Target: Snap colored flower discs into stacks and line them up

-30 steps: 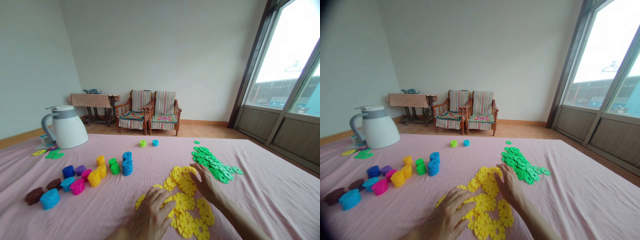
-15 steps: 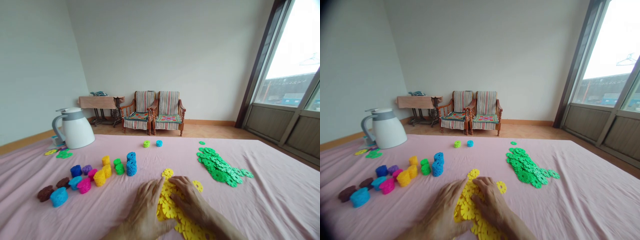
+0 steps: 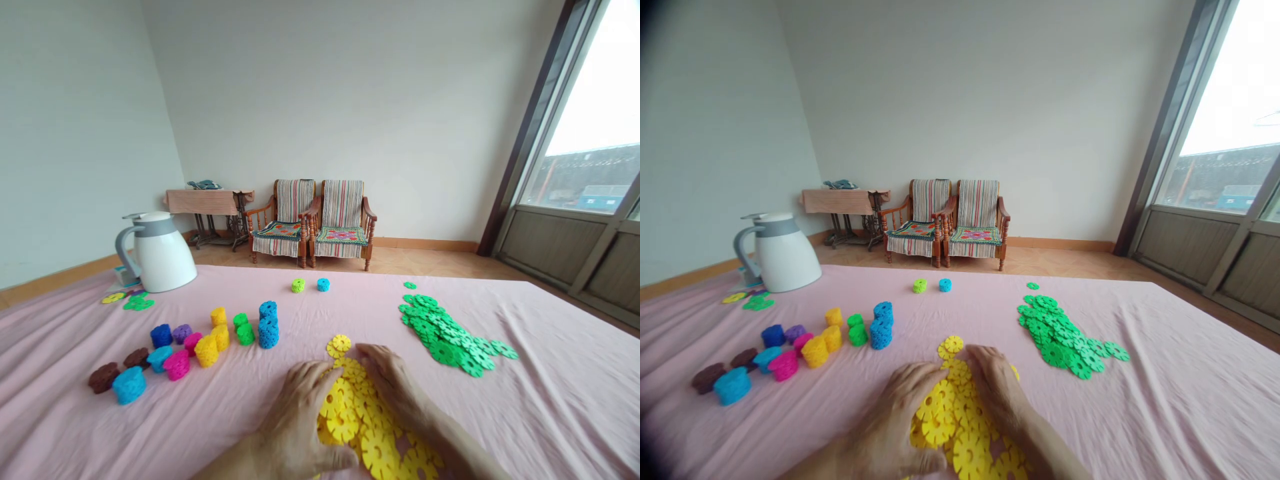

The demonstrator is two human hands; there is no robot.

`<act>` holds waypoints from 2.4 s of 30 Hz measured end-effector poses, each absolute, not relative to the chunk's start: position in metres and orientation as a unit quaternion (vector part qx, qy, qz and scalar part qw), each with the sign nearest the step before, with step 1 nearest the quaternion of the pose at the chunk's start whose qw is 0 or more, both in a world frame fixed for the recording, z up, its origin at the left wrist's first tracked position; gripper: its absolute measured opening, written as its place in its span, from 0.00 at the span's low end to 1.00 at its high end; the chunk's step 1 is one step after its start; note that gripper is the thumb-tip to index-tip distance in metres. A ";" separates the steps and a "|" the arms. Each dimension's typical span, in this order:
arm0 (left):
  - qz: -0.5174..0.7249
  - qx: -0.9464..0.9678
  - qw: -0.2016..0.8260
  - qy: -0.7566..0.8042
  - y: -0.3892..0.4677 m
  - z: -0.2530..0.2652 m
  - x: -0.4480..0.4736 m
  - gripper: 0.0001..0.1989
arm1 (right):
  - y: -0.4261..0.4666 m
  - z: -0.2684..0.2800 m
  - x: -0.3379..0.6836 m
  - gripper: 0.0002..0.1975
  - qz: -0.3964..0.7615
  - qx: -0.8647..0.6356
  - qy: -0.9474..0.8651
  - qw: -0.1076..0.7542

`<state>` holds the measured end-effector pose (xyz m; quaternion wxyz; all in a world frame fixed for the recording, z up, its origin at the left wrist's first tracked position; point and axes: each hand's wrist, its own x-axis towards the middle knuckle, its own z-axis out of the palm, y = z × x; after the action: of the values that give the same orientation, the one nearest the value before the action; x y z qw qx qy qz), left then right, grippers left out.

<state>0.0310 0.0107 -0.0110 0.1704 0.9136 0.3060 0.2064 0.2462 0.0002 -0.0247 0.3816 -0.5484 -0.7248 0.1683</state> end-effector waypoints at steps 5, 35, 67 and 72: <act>0.247 0.900 0.229 0.275 0.004 0.001 0.034 0.31 | -0.017 -0.014 0.227 0.11 0.209 -0.504 -0.744 0.386; 0.208 0.912 0.233 0.264 0.033 0.001 0.047 0.14 | -0.010 -0.027 0.244 0.21 0.143 -0.610 -0.658 0.418; 0.327 0.831 0.155 0.422 0.068 -0.025 0.040 0.13 | -0.002 -0.041 0.308 0.19 0.095 -0.608 -0.724 0.313; 0.328 0.832 0.152 0.420 0.069 -0.026 0.039 0.12 | -0.008 -0.032 0.318 0.19 0.152 -0.601 -0.726 0.298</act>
<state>0.0391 0.0685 -0.0264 0.1520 0.8324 0.4199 0.3280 0.3185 -0.0081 -0.0321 0.2979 -0.6013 -0.7256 0.1525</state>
